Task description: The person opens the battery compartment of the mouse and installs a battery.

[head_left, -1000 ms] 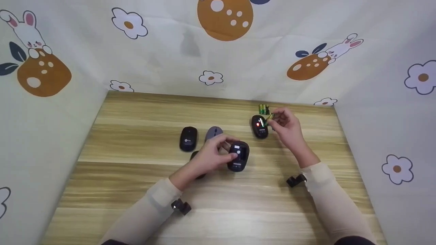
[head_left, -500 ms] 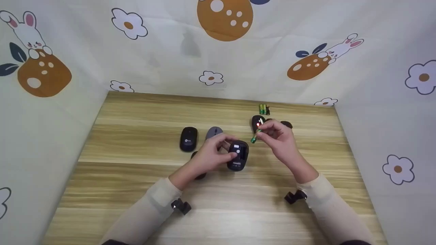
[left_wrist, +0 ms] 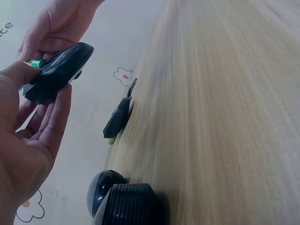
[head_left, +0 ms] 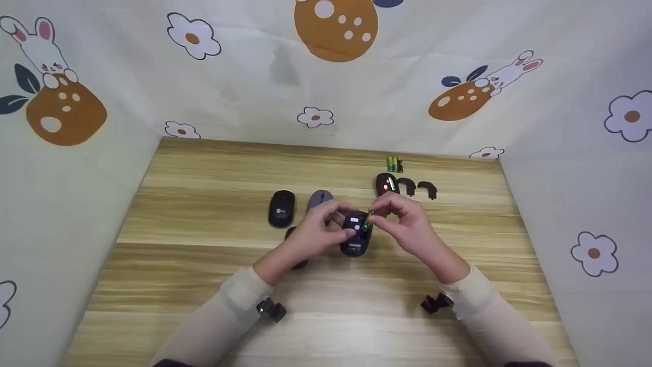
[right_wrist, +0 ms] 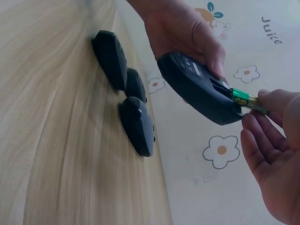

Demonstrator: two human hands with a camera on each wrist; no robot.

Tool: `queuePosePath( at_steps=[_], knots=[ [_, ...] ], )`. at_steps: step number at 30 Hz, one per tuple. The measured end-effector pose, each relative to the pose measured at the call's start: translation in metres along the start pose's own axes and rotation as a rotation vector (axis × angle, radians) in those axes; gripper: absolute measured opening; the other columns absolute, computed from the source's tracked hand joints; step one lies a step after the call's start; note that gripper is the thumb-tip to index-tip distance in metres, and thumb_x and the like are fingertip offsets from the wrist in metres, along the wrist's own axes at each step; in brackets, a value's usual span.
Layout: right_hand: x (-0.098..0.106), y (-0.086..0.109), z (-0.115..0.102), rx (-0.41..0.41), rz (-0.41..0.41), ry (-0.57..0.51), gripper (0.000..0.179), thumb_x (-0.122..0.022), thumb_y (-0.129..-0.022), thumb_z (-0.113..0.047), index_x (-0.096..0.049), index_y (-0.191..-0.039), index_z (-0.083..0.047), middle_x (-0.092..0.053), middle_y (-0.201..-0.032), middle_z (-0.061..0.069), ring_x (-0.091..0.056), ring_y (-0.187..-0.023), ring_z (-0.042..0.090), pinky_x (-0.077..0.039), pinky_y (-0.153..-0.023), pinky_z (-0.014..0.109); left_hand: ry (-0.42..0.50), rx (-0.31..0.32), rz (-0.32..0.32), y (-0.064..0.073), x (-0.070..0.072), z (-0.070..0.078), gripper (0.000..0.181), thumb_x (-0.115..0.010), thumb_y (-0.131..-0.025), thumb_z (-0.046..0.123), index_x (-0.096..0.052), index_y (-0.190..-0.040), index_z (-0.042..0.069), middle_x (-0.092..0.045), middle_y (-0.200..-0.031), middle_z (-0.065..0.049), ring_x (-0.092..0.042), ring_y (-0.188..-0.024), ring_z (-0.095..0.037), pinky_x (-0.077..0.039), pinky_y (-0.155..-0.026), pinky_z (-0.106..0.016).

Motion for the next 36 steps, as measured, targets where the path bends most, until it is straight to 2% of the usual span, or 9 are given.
queuePosePath(
  at_steps=[4,9,12,17,20,26,28,31,36],
  knots=[
    [-0.004,0.001,-0.002,0.052,-0.025,0.068,0.019,-0.085,-0.092,0.005,-0.079,-0.105,-0.006,-0.074,-0.100,0.009,-0.068,-0.090,0.018,-0.060,-0.081,0.026,-0.003,-0.011,-0.001,0.000,-0.001,0.000,0.045,-0.085,-0.095,0.009,-0.072,-0.138,0.009,-0.073,-0.124,-0.004,-0.070,-0.100,-0.022,-0.060,-0.096,-0.061],
    [-0.006,0.002,-0.001,0.096,-0.039,0.112,0.022,-0.087,-0.088,0.006,-0.079,-0.103,-0.007,-0.071,-0.101,0.010,-0.066,-0.089,0.026,-0.058,-0.079,0.027,0.009,-0.025,0.000,0.000,-0.001,0.002,0.043,-0.085,-0.096,0.010,-0.073,-0.137,0.009,-0.072,-0.126,-0.003,-0.071,-0.100,-0.022,-0.062,-0.091,-0.054],
    [-0.008,0.003,0.001,0.090,-0.046,0.120,0.022,-0.088,-0.088,0.006,-0.080,-0.104,-0.008,-0.068,-0.103,0.010,-0.065,-0.089,0.026,-0.058,-0.079,0.027,0.007,-0.029,0.009,0.000,0.000,0.003,0.043,-0.086,-0.096,0.011,-0.073,-0.137,0.011,-0.073,-0.125,-0.001,-0.071,-0.100,-0.021,-0.062,-0.092,-0.053],
    [-0.008,0.006,0.005,0.045,-0.054,0.096,0.018,-0.084,-0.094,0.002,-0.083,-0.106,-0.011,-0.063,-0.105,0.009,-0.064,-0.095,0.021,-0.059,-0.084,0.025,0.030,-0.031,0.019,-0.001,0.000,0.003,0.044,-0.086,-0.095,0.009,-0.073,-0.137,0.010,-0.073,-0.123,-0.002,-0.071,-0.100,-0.022,-0.059,-0.095,-0.062],
    [-0.008,0.007,0.008,-0.007,-0.055,0.057,0.013,-0.080,-0.098,0.001,-0.081,-0.108,-0.007,-0.065,-0.110,0.011,-0.064,-0.103,0.023,-0.061,-0.088,0.029,0.027,-0.028,0.019,-0.001,0.000,0.002,0.044,-0.086,-0.096,0.010,-0.072,-0.137,0.010,-0.073,-0.123,-0.002,-0.071,-0.100,-0.021,-0.059,-0.096,-0.063],
    [-0.013,0.011,0.022,-0.276,-0.047,-0.065,0.026,-0.075,-0.105,-0.007,-0.071,-0.129,0.000,-0.074,-0.125,0.014,-0.073,-0.113,0.025,-0.063,-0.098,0.036,0.027,-0.041,0.030,-0.002,-0.001,0.004,0.044,-0.087,-0.096,0.009,-0.071,-0.137,0.006,-0.072,-0.122,-0.004,-0.071,-0.101,-0.021,-0.056,-0.100,-0.068],
    [-0.016,0.012,0.025,-0.338,-0.043,-0.100,0.029,-0.073,-0.106,-0.008,-0.070,-0.133,0.002,-0.075,-0.126,0.017,-0.075,-0.113,0.025,-0.063,-0.100,0.036,0.021,-0.043,0.035,-0.002,-0.001,0.004,0.044,-0.087,-0.096,0.009,-0.071,-0.136,0.005,-0.072,-0.122,-0.004,-0.070,-0.101,-0.021,-0.055,-0.101,-0.068],
    [-0.018,0.012,0.026,-0.366,-0.037,-0.141,0.030,-0.072,-0.106,-0.007,-0.069,-0.133,0.005,-0.074,-0.127,0.021,-0.076,-0.113,0.026,-0.064,-0.100,0.038,0.014,-0.043,0.039,-0.002,0.000,0.004,0.043,-0.087,-0.095,0.009,-0.072,-0.136,0.005,-0.072,-0.122,-0.004,-0.070,-0.101,-0.021,-0.055,-0.101,-0.068],
    [-0.019,0.013,0.025,-0.364,-0.029,-0.164,0.030,-0.072,-0.106,-0.005,-0.069,-0.133,0.007,-0.075,-0.125,0.021,-0.076,-0.112,0.023,-0.063,-0.101,0.035,0.000,-0.046,0.037,-0.002,0.000,0.005,0.043,-0.086,-0.096,0.008,-0.072,-0.136,0.005,-0.071,-0.123,-0.004,-0.071,-0.102,-0.020,-0.057,-0.099,-0.066]
  ],
)
Point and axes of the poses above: each hand's wrist, its own y-axis away from the middle knuckle, its own x-axis out of the back of the hand, z = x × y, the point moved 6 cm from there along -y, towards the middle knuckle
